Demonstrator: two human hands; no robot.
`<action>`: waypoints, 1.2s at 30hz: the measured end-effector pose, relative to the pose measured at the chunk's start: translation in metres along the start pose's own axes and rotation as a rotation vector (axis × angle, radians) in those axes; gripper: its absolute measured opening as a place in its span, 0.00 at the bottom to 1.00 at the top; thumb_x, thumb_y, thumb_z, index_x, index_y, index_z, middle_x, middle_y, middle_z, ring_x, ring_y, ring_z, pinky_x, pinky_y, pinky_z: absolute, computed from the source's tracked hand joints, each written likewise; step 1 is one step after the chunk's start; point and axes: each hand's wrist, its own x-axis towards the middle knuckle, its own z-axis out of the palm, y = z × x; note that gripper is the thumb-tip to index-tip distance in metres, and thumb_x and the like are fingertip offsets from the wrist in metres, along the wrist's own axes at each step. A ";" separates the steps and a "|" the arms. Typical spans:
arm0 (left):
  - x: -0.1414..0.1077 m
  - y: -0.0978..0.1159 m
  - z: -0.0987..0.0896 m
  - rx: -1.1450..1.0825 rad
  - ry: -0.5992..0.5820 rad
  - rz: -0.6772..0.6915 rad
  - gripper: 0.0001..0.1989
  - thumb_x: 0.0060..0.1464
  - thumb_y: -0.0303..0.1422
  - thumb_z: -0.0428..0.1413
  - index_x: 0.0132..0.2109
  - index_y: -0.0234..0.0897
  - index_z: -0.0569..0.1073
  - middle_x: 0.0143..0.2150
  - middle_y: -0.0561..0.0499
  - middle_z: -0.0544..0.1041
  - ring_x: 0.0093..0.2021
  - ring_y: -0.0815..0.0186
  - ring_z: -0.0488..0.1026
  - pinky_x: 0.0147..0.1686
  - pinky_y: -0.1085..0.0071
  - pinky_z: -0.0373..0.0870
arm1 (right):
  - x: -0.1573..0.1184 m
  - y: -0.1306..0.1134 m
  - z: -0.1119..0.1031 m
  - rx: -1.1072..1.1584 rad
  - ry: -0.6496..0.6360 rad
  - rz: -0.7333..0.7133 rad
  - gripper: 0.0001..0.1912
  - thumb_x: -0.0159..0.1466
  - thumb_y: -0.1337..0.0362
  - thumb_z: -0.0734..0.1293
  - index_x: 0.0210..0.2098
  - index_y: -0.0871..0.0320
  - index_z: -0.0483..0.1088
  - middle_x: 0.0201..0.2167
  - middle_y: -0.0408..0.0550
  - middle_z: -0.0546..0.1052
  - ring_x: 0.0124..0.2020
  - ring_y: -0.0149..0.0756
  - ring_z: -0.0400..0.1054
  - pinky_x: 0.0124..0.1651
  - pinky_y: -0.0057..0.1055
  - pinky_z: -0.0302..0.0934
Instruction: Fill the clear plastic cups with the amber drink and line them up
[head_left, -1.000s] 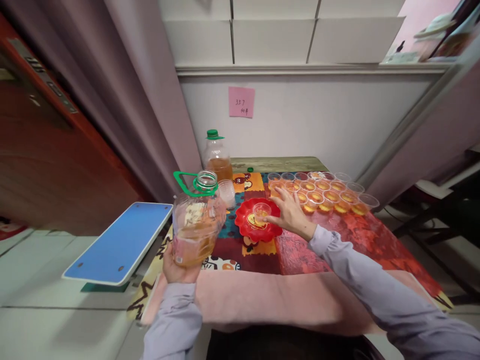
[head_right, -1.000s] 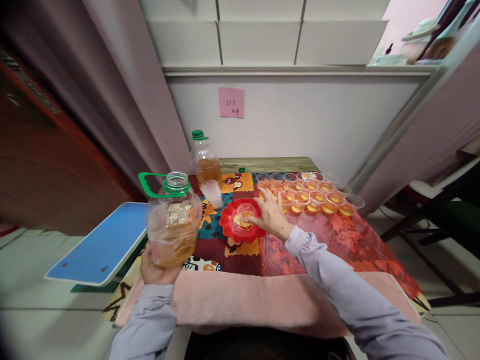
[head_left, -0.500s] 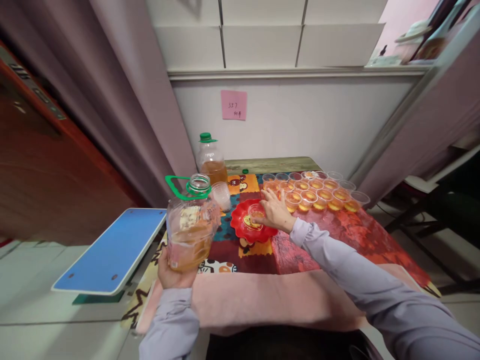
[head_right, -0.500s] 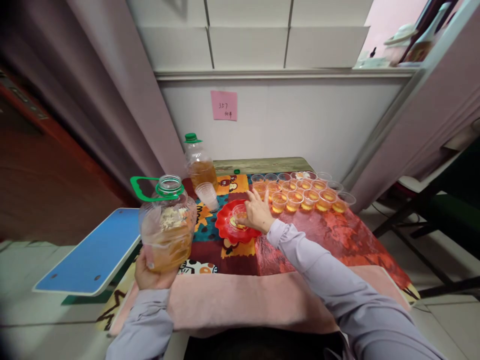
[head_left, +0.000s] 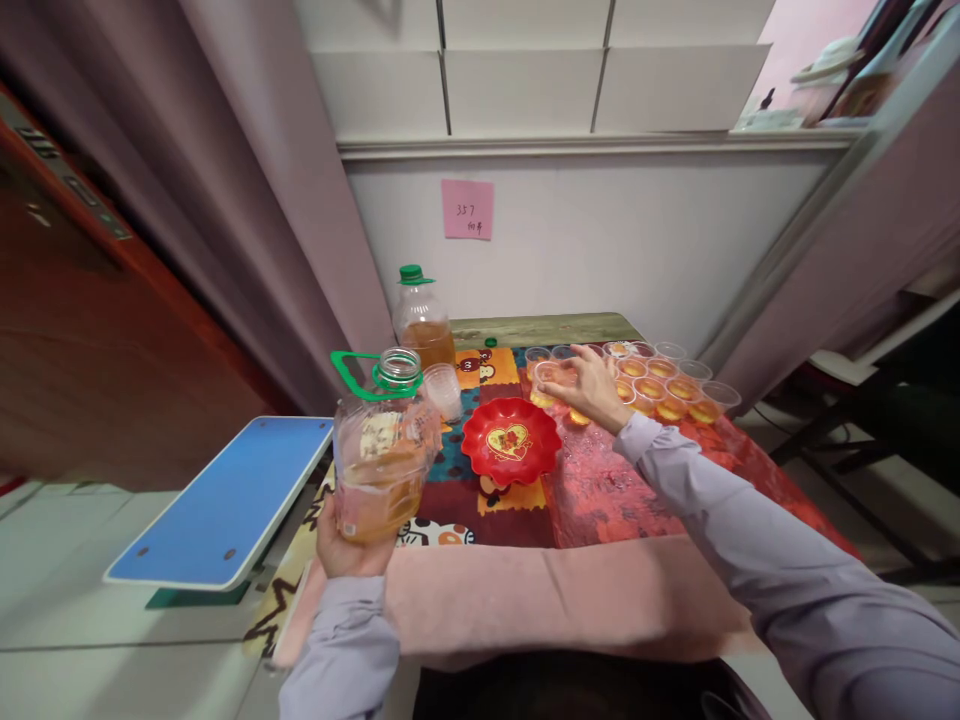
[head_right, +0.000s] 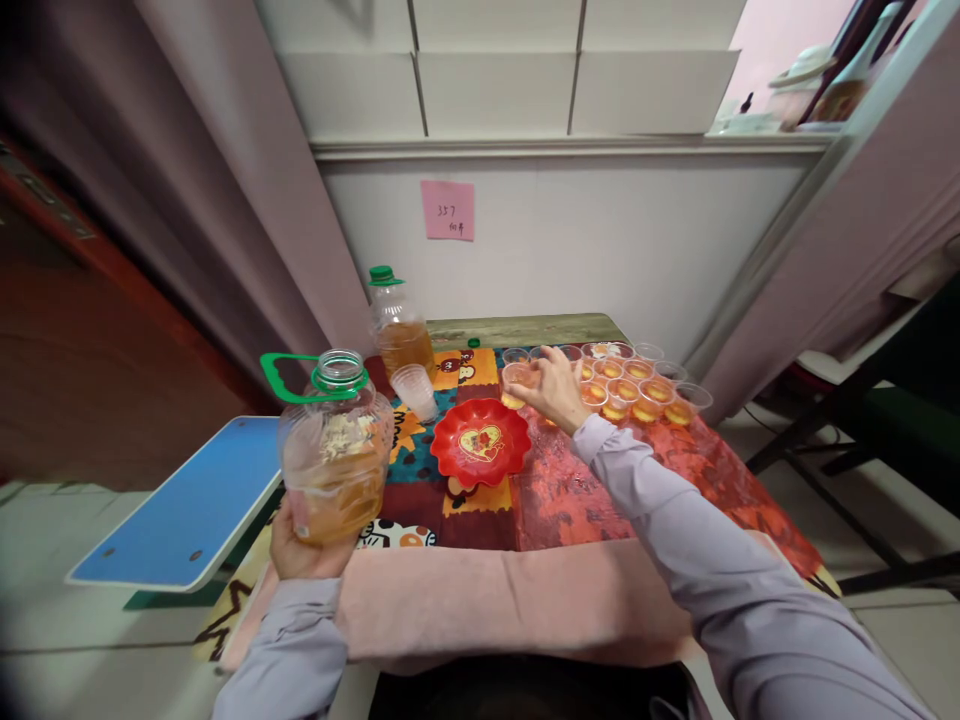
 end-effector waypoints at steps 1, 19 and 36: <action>0.001 0.000 -0.001 -0.001 0.004 0.003 0.26 0.59 0.53 0.61 0.60 0.51 0.81 0.60 0.46 0.85 0.66 0.47 0.78 0.73 0.43 0.62 | 0.003 0.007 -0.001 -0.019 0.017 0.008 0.35 0.61 0.33 0.75 0.48 0.59 0.81 0.72 0.72 0.68 0.74 0.71 0.60 0.75 0.76 0.42; -0.006 0.000 0.013 0.011 0.100 0.026 0.24 0.60 0.51 0.61 0.59 0.49 0.82 0.60 0.44 0.86 0.73 0.44 0.70 0.73 0.40 0.62 | -0.009 0.040 0.035 -0.101 -0.049 -0.014 0.32 0.62 0.36 0.75 0.48 0.59 0.79 0.73 0.73 0.67 0.76 0.72 0.55 0.76 0.78 0.34; 0.009 0.002 -0.016 -0.092 -0.053 -0.017 0.24 0.64 0.49 0.58 0.62 0.48 0.81 0.58 0.45 0.87 0.61 0.49 0.82 0.72 0.43 0.64 | -0.017 0.040 0.039 -0.125 -0.066 -0.033 0.33 0.65 0.35 0.73 0.50 0.59 0.80 0.73 0.72 0.68 0.75 0.70 0.58 0.74 0.80 0.38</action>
